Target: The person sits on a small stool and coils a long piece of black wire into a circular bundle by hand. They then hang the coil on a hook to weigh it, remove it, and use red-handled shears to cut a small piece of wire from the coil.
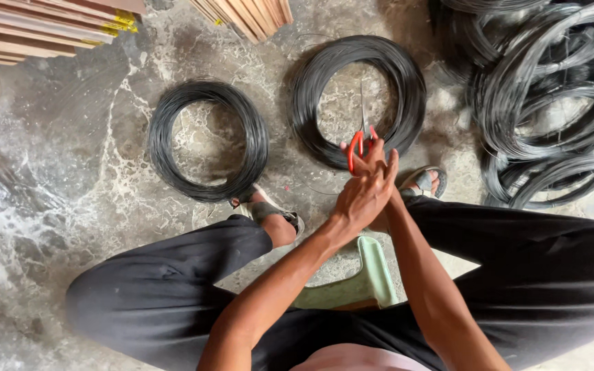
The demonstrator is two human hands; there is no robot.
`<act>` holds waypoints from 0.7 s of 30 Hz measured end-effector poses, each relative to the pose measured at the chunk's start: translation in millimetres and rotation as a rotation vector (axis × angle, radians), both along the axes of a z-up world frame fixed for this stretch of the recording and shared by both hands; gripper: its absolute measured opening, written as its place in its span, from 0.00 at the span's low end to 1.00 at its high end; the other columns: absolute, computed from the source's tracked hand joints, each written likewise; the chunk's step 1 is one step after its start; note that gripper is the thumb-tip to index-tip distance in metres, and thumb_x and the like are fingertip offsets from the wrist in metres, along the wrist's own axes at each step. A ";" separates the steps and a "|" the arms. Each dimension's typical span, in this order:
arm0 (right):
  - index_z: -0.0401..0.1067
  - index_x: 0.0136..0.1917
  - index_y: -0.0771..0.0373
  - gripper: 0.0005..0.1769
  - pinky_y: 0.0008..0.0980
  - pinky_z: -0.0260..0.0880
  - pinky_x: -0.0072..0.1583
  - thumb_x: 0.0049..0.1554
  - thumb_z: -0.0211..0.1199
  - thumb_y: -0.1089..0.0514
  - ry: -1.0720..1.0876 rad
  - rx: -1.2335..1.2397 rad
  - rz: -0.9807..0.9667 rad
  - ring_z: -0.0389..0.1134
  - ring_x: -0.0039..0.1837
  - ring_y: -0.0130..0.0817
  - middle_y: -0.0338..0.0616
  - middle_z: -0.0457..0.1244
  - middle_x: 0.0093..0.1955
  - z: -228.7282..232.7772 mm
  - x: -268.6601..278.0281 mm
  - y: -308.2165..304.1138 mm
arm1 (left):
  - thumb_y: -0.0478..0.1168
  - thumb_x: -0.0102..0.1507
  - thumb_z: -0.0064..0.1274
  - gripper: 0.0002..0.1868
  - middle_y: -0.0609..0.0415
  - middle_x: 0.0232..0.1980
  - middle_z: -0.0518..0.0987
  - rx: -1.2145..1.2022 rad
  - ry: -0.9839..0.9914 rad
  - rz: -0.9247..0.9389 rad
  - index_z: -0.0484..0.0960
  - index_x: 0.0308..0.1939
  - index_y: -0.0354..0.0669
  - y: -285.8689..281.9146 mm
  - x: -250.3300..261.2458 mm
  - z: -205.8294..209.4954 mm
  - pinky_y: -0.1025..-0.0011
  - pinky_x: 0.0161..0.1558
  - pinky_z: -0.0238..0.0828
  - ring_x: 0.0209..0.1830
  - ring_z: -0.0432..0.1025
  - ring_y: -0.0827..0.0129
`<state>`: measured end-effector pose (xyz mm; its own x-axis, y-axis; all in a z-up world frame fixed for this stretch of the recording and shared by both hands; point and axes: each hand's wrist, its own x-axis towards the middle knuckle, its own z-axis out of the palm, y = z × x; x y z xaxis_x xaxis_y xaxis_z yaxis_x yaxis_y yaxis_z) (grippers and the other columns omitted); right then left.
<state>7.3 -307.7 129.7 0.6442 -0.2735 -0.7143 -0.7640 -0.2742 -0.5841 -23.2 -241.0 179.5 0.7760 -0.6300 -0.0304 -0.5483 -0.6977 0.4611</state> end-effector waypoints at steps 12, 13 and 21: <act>0.53 0.54 0.69 0.44 0.48 0.59 0.58 0.45 0.66 0.31 -0.251 -0.060 0.014 0.59 0.58 0.63 0.70 0.56 0.53 -20.2 60.8 -1.0 | 0.33 0.58 0.37 0.29 0.36 0.42 0.72 0.016 -0.001 0.027 0.53 0.64 0.31 10.6 6.9 25.3 0.67 0.16 0.71 0.24 0.74 0.57; 0.53 0.53 0.70 0.42 0.49 0.58 0.59 0.47 0.66 0.33 -0.291 -0.063 0.017 0.58 0.58 0.65 0.72 0.55 0.54 -16.8 65.3 -1.1 | 0.32 0.59 0.36 0.28 0.37 0.41 0.73 0.006 -0.009 0.017 0.55 0.63 0.30 11.0 7.9 27.1 0.67 0.16 0.71 0.24 0.74 0.57; 0.56 0.50 0.66 0.36 0.47 0.61 0.54 0.52 0.60 0.32 -0.350 -0.181 -0.016 0.62 0.53 0.58 0.65 0.58 0.48 -45.3 82.3 -14.0 | 0.32 0.56 0.38 0.28 0.39 0.39 0.74 0.046 -0.038 -0.007 0.57 0.62 0.28 15.7 13.5 33.7 0.66 0.19 0.72 0.25 0.75 0.58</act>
